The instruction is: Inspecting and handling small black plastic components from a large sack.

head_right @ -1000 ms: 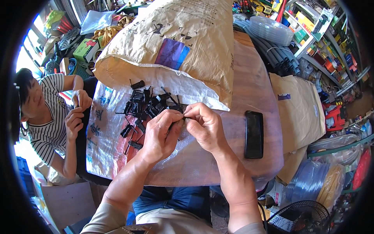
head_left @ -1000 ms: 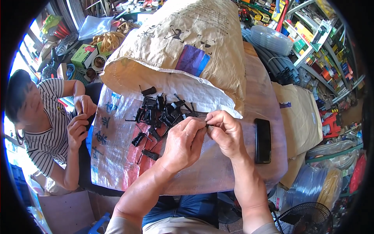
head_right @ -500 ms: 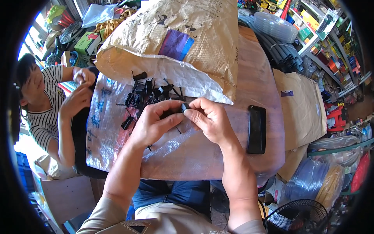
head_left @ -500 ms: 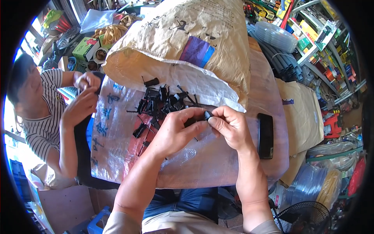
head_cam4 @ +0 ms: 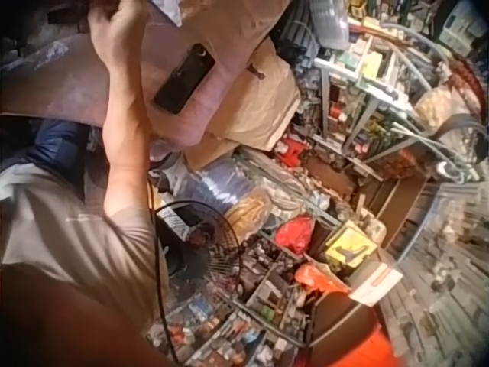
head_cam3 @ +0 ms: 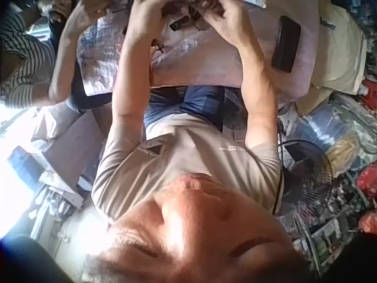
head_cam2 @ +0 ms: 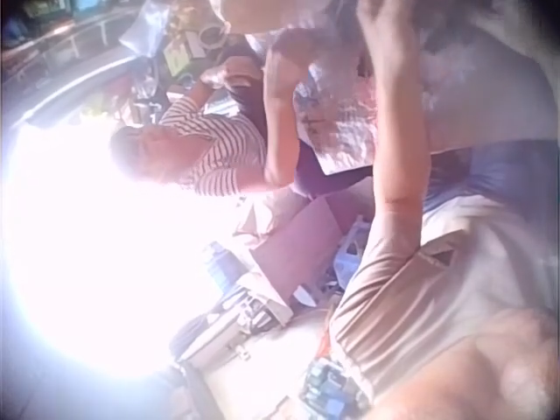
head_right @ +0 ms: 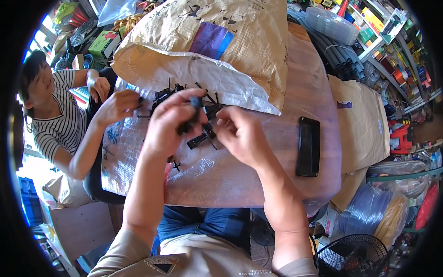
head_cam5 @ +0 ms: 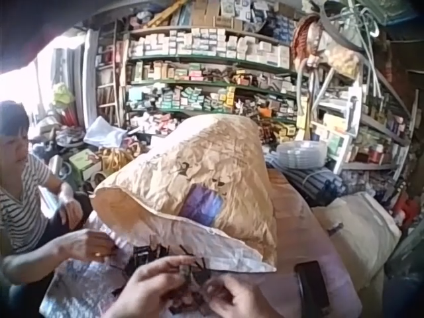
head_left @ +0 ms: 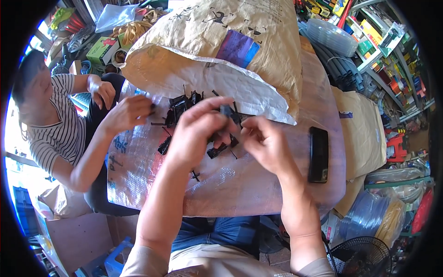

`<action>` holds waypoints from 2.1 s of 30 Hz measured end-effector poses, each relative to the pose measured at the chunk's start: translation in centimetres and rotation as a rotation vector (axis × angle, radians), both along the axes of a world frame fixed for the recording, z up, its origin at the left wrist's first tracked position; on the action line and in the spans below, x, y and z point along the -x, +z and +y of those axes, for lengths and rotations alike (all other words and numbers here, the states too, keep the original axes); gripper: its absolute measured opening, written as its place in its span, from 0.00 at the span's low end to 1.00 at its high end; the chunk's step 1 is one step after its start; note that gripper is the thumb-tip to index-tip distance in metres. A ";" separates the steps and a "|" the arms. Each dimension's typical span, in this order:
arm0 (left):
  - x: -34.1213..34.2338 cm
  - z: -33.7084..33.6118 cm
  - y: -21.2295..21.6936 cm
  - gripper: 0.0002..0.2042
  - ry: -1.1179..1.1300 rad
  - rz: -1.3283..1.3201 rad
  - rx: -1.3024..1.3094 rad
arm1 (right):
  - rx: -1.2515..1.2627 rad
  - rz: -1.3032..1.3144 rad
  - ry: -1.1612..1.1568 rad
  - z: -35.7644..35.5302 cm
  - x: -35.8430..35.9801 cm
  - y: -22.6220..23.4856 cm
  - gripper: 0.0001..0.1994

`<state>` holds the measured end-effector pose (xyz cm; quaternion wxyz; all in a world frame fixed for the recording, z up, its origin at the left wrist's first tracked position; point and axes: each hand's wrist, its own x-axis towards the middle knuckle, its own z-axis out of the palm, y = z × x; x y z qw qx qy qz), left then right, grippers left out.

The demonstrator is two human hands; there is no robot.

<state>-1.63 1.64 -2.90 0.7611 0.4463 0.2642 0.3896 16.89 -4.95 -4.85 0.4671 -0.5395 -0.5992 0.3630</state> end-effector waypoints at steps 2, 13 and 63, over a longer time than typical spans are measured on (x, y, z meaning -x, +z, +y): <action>0.7 1.0 -0.1 0.16 -0.008 -0.276 0.147 | -0.160 -0.378 -0.042 0.1 0.7 -0.8 0.14; 1.2 1.2 -0.4 0.05 0.169 0.187 -0.022 | -0.045 0.364 -0.037 0.3 -1.0 0.4 0.07; -1.4 -1.6 0.4 0.13 -0.131 0.234 -0.145 | 0.033 0.337 0.123 -0.3 -1.8 1.2 0.07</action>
